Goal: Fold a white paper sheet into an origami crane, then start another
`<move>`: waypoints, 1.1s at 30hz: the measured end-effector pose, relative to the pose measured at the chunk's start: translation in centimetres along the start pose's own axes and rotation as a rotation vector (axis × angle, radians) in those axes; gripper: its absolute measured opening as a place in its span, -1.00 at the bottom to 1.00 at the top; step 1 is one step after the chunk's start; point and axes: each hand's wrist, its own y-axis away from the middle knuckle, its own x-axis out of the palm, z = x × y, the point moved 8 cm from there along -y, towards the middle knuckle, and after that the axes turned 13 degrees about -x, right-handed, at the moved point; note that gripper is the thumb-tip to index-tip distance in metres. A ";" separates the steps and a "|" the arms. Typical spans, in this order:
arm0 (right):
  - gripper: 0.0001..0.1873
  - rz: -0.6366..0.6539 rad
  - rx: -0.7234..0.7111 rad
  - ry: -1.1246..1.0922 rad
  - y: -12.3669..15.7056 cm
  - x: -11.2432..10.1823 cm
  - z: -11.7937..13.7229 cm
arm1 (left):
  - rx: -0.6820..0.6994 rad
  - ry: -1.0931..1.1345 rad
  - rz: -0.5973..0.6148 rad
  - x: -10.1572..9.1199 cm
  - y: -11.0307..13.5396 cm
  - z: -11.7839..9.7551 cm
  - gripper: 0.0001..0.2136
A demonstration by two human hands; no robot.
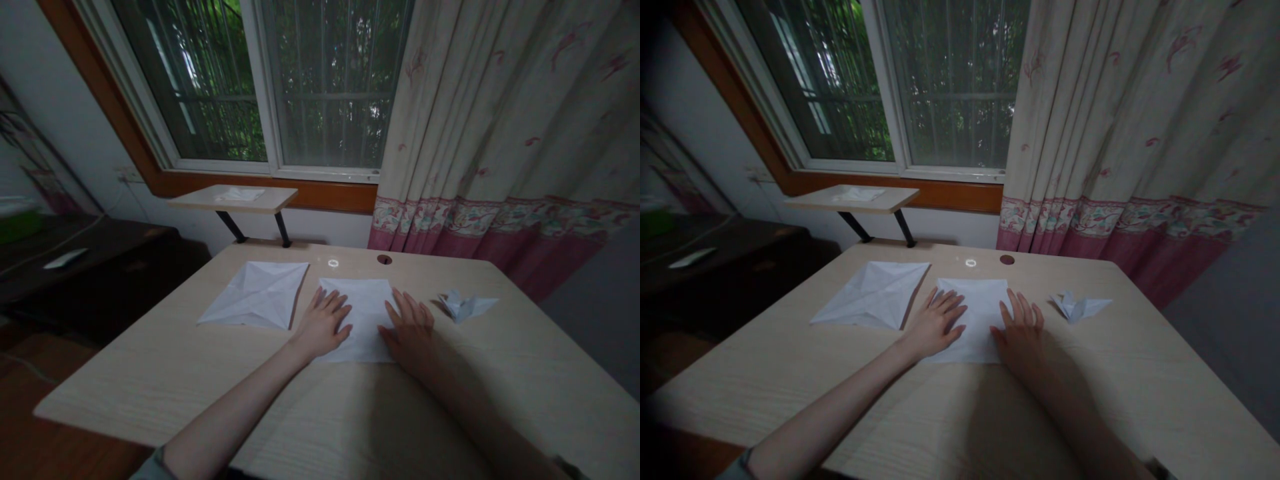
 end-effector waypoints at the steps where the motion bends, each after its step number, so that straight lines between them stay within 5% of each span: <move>1: -0.61 0.013 0.006 0.007 0.0 0.1 -0.1 | -0.009 0.003 0.025 0.2 0.0 0.0 -0.61; 23: -0.57 0.154 0.123 0.106 0.9 1.4 -2.2 | -0.013 0.018 0.229 1.8 0.5 -0.2 -0.10; 33: -0.62 0.112 0.101 -0.005 -0.3 -0.6 -1.7 | -0.018 0.027 0.180 2.1 0.5 -0.1 -0.08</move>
